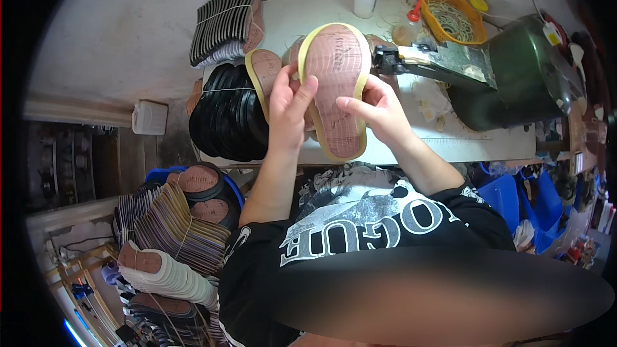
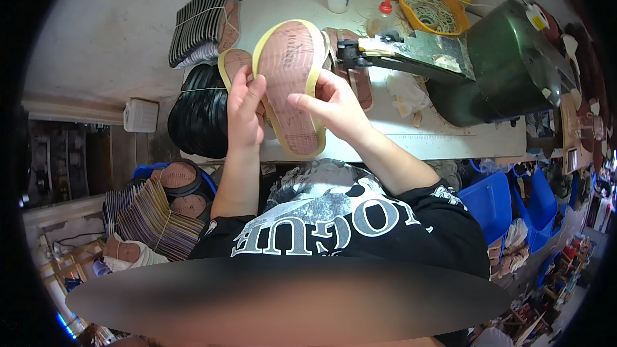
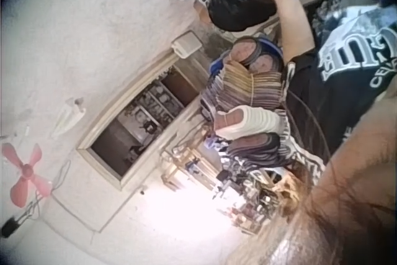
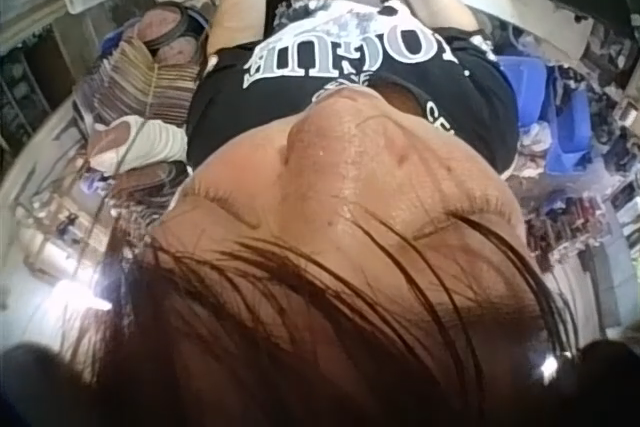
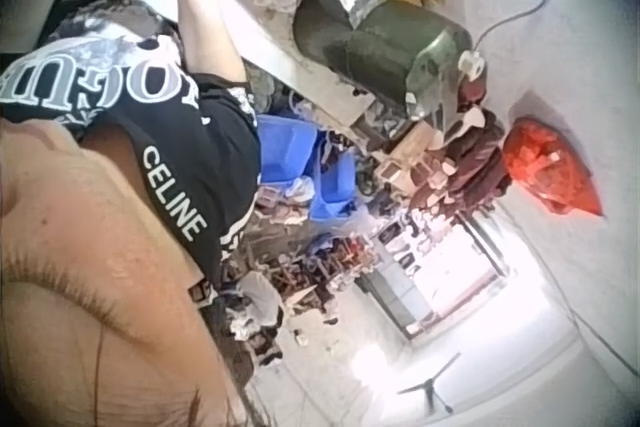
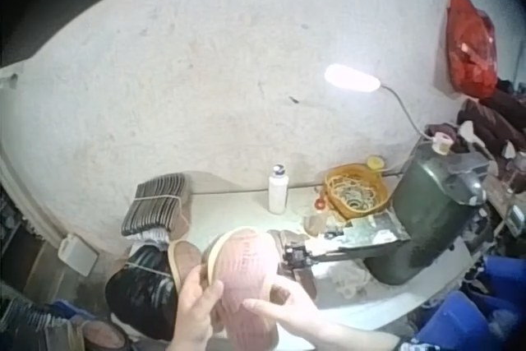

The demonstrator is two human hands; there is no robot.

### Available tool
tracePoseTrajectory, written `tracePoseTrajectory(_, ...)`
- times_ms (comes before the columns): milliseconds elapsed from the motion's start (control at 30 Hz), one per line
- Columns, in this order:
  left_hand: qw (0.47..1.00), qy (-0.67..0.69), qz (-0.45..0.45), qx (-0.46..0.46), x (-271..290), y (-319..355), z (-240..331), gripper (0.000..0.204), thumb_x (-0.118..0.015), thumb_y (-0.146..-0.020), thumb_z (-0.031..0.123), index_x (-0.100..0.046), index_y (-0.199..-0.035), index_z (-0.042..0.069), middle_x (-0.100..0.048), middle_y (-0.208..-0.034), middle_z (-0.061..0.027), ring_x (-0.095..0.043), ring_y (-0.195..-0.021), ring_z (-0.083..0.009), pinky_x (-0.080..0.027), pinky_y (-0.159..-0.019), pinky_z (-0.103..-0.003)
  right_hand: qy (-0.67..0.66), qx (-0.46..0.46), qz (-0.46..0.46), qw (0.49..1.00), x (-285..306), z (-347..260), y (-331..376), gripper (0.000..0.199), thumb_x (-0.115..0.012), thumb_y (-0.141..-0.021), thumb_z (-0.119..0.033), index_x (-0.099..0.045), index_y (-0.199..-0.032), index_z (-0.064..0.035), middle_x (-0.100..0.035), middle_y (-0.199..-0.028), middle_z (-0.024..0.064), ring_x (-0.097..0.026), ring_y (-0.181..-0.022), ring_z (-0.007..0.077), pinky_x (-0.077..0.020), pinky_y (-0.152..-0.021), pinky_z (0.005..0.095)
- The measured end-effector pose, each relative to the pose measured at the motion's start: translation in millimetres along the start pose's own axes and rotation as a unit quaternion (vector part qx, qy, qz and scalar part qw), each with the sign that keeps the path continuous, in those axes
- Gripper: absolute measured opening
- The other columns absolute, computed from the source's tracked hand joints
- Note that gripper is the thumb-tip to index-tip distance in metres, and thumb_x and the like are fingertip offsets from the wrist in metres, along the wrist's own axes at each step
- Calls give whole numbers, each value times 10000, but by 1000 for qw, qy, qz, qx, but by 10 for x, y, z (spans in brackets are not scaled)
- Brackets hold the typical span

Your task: Applying adhesive to shoe insoles and bundling them together in a factory setting.

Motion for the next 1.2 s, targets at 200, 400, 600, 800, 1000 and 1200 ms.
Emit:
tracePoseTrajectory(200,990,72,-67,103,-353,-92,-141,423,-659,-892,193,-512,-1223,-25,-651,-1035,-103,-657,-876,-163,-545,-763,-277,-248,-30,-183,951,-57,-130,218,438,-645,-914,-252,-534,-1232,28,-607,-1177,97,-598,-1060,159,-483,-930,324)
tracePoseTrajectory(400,977,109,-112,147,-777,-64,-386,421,-654,-878,147,-510,-1234,-25,-646,-1035,-102,-647,-894,-151,-530,-789,-280,-245,23,-113,963,264,-45,185,461,-712,-859,-241,-559,-1203,25,-643,-1094,106,-627,-998,150,-522,-856,291)
tracePoseTrajectory(600,994,22,-80,75,-829,-122,-294,389,-657,-867,116,-535,-1197,-51,-649,-1037,-108,-636,-891,-151,-514,-798,-277,-76,-107,-108,985,455,-195,196,197,-733,-824,-161,-675,-891,15,-665,-773,48,-638,-642,107,-521,-572,218)
tracePoseTrajectory(800,983,-176,1,-48,-757,-368,-264,374,-684,-859,102,-538,-1167,-53,-639,-1047,-109,-622,-916,-173,-497,-817,-284,116,-88,22,989,789,-467,93,215,-705,-859,-240,-715,-831,-28,-604,-669,-26,-501,-543,33,-412,-492,184)
tracePoseTrajectory(1000,993,-115,13,-10,-640,-637,-562,464,-702,-832,108,-469,-1208,-33,-534,-1144,-110,-551,-1049,-182,-436,-937,-304,73,-60,89,992,1026,-397,94,221,-694,-876,-237,-714,-865,-17,-633,-706,-22,-485,-602,24,-363,-540,183)
tracePoseTrajectory(1200,989,-150,2,-8,-706,-969,-782,407,-695,-837,208,-593,-1132,-55,-477,-1179,-114,-551,-1049,-207,-428,-933,-316,-46,-18,139,989,1189,-544,217,347,-515,-985,-264,-669,-1014,45,-691,-880,76,-643,-764,89,-508,-707,219)
Point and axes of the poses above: each hand's wrist, its own y-axis away from the middle knuckle, its own x-axis out of the back of the hand, z = x × y, the point moved 9 cm from there along -y, towards the middle knuckle
